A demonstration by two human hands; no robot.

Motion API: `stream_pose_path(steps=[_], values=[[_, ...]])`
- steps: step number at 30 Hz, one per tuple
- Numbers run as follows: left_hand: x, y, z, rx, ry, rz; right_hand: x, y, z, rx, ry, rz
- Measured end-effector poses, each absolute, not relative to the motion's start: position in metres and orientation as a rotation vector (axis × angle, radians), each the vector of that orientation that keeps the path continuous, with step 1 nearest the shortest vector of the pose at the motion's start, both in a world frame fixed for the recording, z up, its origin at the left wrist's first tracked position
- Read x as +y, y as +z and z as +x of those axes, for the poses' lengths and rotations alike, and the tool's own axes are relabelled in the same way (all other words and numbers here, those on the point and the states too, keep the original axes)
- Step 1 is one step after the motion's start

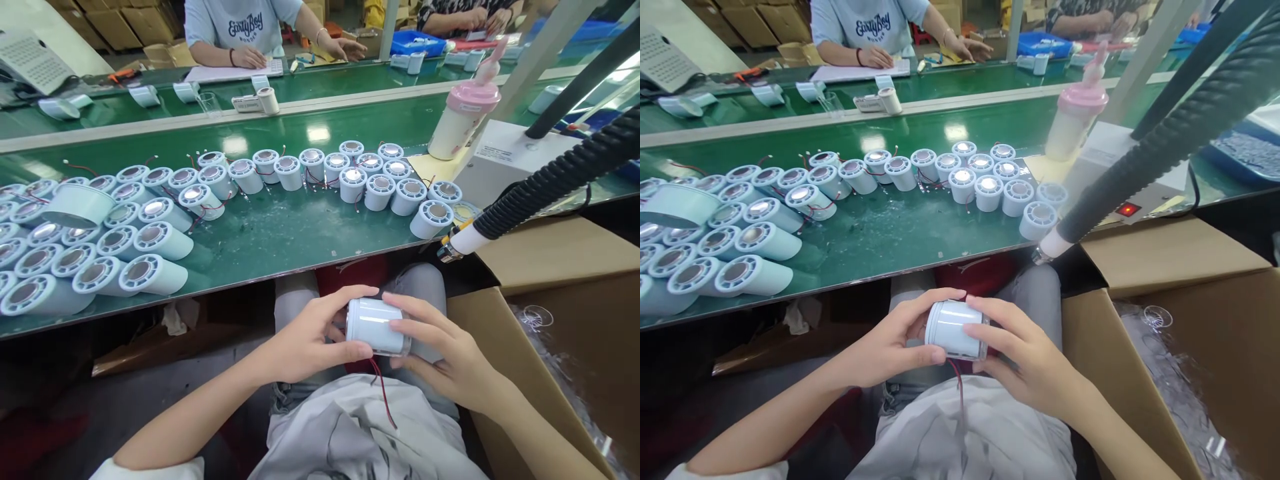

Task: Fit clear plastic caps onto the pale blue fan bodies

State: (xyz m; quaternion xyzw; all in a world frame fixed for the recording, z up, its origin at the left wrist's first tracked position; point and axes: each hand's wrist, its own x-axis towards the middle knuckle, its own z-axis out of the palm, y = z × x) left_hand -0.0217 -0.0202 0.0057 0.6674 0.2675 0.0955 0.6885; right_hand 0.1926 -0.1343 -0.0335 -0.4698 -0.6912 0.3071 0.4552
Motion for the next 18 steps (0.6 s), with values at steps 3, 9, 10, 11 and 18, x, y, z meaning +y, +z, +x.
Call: stream_pose_path(steps=[3,9,10,11,18], values=[[-0.018,0.004,-0.021,0.507,0.193,1.497,-0.136,-0.031,0.193,-1.404,1.106,-1.166],[-0.014,-0.001,-0.019,0.5,0.141,1.361,-0.134,-0.034,0.195,-1.05,1.415,-1.122],[-0.014,-0.003,-0.018,0.497,0.125,1.326,-0.133,-0.036,0.195,-1.08,1.385,-1.145],[-0.015,-0.006,-0.018,0.492,0.108,1.297,-0.133,-0.037,0.194,-1.098,1.367,-1.167],[0.006,-0.03,-0.013,0.61,-0.017,1.177,-0.127,-0.047,0.192,-1.035,1.465,-1.252]])
